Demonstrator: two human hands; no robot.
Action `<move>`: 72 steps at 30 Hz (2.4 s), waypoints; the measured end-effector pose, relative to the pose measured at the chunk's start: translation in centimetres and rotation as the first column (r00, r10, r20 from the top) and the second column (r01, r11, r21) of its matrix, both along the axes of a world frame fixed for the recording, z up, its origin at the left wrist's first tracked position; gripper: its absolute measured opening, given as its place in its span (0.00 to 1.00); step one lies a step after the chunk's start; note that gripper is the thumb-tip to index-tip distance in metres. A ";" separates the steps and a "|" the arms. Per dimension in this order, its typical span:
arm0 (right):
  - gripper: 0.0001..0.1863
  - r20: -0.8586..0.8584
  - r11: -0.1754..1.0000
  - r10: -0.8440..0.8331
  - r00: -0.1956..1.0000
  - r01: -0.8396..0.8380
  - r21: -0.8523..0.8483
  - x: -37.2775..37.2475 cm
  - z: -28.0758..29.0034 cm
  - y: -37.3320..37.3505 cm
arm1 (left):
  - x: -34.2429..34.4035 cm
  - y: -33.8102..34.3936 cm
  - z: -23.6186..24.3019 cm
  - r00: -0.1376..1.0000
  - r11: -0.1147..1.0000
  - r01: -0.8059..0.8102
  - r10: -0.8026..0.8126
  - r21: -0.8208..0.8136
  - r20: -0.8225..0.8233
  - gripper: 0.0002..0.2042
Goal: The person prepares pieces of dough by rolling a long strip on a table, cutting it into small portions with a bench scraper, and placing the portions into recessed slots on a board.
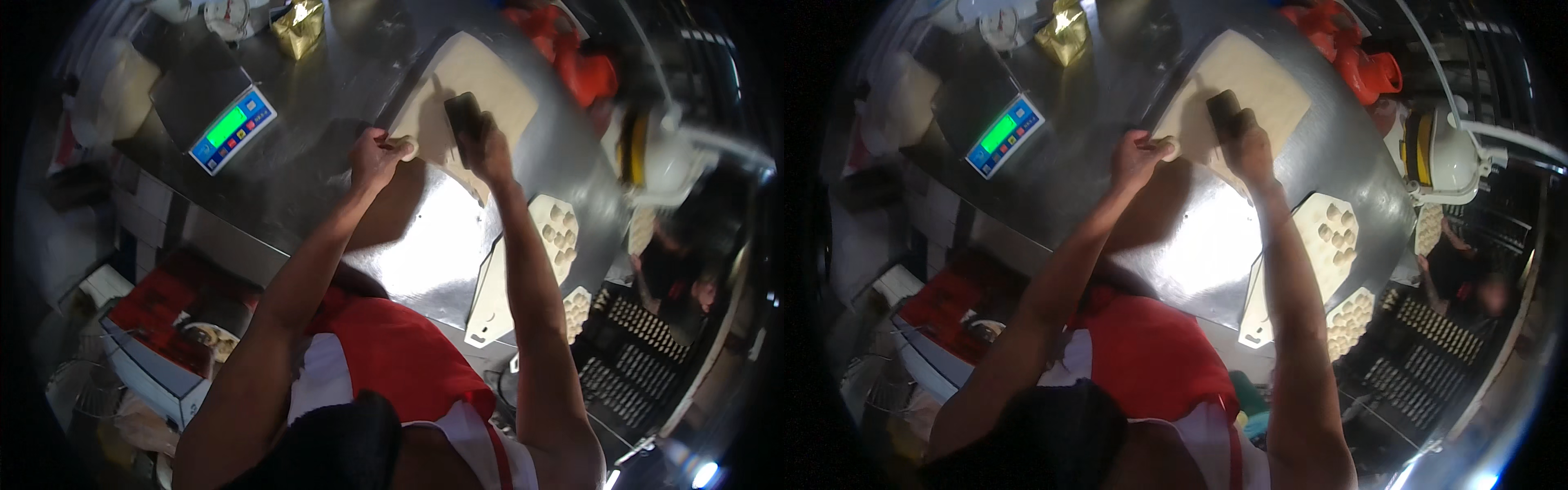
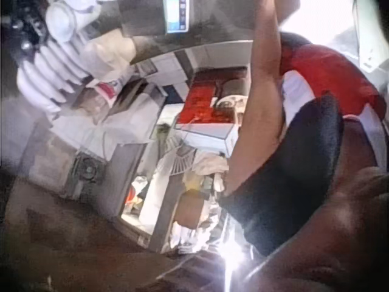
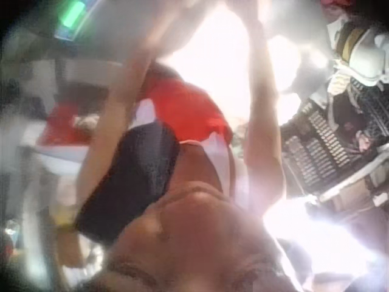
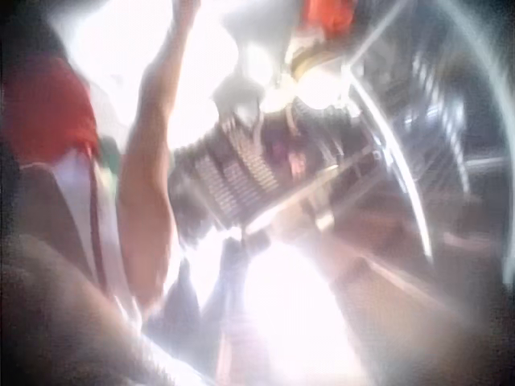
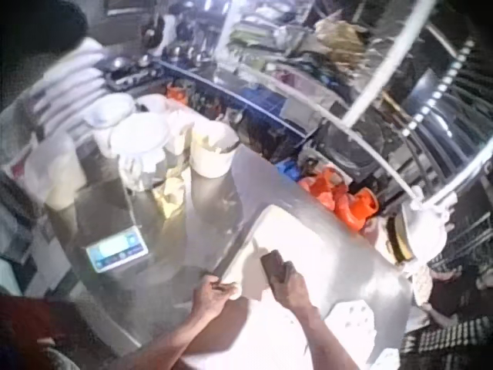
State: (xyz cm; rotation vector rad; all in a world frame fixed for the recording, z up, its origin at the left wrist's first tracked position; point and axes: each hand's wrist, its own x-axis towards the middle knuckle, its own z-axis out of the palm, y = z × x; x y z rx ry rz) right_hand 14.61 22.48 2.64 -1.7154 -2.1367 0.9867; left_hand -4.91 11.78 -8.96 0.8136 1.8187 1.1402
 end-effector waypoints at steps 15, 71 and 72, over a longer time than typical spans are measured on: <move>0.42 0.186 0.603 0.783 0.594 -0.797 0.004 -11.8 -2.5 2.1 | 2.0 0.2 -0.6 0.989 0.981 -0.147 0.150 0.126 -0.018 0.11; 0.19 0.050 0.865 0.106 0.993 -0.117 0.488 7.8 -10.3 -14.9 | 1.4 -3.4 4.7 0.295 0.489 0.850 -0.752 -0.198 -0.590 0.23; 0.19 0.035 0.863 0.110 0.993 -0.113 0.493 7.2 -7.7 -15.0 | 0.5 -4.2 6.6 0.276 0.482 0.849 -0.754 -0.215 -0.596 0.22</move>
